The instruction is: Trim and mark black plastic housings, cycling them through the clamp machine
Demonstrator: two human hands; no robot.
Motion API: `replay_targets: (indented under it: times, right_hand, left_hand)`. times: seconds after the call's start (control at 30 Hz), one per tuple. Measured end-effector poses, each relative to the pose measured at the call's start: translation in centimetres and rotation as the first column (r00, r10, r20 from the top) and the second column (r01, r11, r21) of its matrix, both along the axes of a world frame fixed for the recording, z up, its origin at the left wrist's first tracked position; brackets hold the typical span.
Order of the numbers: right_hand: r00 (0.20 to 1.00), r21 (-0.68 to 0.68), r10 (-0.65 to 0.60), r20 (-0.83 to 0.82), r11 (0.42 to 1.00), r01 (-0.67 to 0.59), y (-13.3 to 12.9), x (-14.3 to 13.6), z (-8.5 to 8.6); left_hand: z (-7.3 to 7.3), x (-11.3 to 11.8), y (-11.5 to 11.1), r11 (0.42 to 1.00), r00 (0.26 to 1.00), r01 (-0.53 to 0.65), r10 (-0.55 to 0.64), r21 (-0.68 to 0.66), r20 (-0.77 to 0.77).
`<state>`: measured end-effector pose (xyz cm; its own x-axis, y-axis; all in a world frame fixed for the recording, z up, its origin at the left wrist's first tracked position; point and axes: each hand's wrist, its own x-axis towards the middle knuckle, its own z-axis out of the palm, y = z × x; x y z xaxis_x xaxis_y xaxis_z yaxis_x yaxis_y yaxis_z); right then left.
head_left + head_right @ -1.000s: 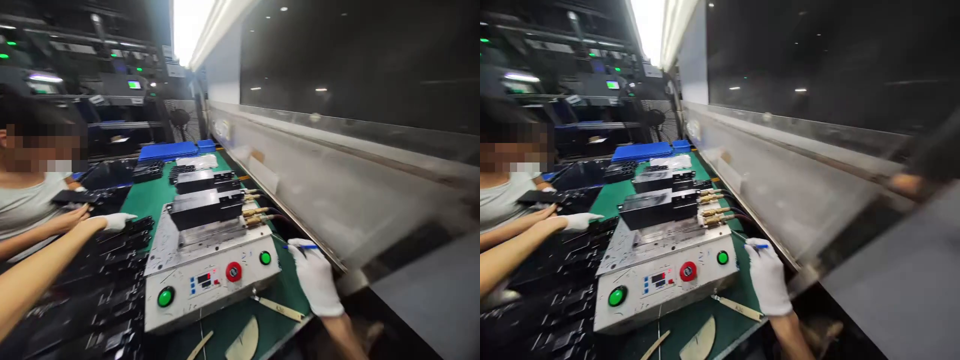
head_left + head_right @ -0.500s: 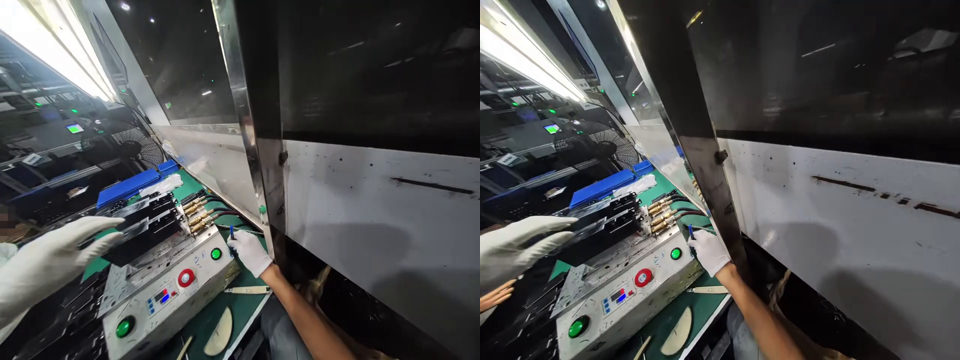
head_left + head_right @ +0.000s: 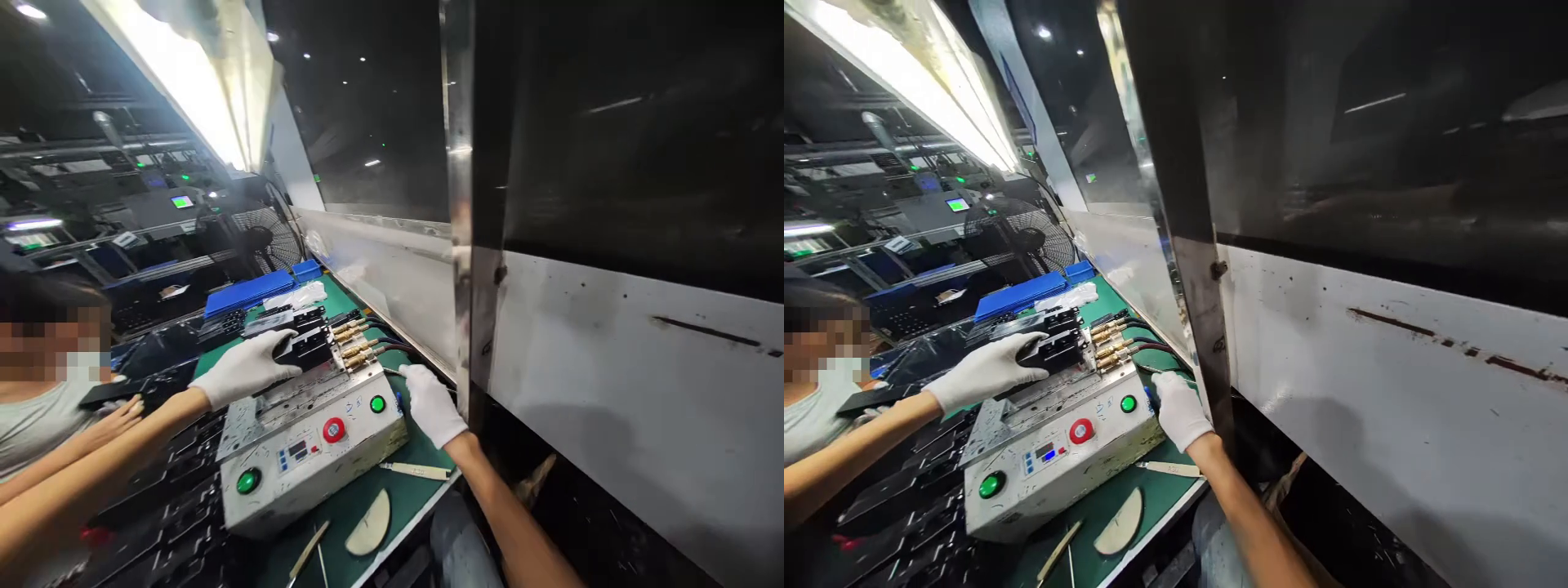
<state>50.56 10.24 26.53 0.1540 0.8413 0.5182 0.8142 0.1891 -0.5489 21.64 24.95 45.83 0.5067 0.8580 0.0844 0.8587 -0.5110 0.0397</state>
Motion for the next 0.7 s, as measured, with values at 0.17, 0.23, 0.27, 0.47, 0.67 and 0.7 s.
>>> replay_targets:
  times: [0.17,0.23,0.27,0.47,0.67,0.7]
  right_hand:
    - [0.998,0.242,-0.024,-0.059,0.970,0.038,5.5,-1.2,10.8]
    - [0.999,0.259,0.040,0.035,0.965,-0.048,9.8,-3.6,15.8]
    - [0.985,0.199,0.097,0.144,0.972,-0.125,12.0,-5.2,17.8]
    - [0.689,-0.334,0.461,0.559,0.886,-0.321,21.8,-13.7,21.4]
    - [0.626,-0.338,0.397,0.672,0.916,-0.218,23.9,-15.6,21.7]
    - [0.615,-0.332,0.382,0.690,0.922,-0.201,23.7,-15.9,22.0]
  left_hand:
    - [6.2,-2.5,-2.3,0.986,0.901,-0.049,-0.025,0.157,0.434]
    - [9.3,-5.9,-4.5,0.958,0.798,-0.143,-0.037,0.249,0.602]
    - [10.2,-7.9,-6.0,0.953,0.789,-0.156,-0.038,0.260,0.613]
    - [3.9,-18.2,-16.8,0.998,0.990,-0.049,0.054,-0.046,0.133]
    - [-10.4,-23.4,-20.6,0.971,0.988,-0.088,0.113,-0.223,0.102]
    - [-12.1,-24.2,-20.6,0.970,0.985,-0.094,0.123,-0.223,0.120]
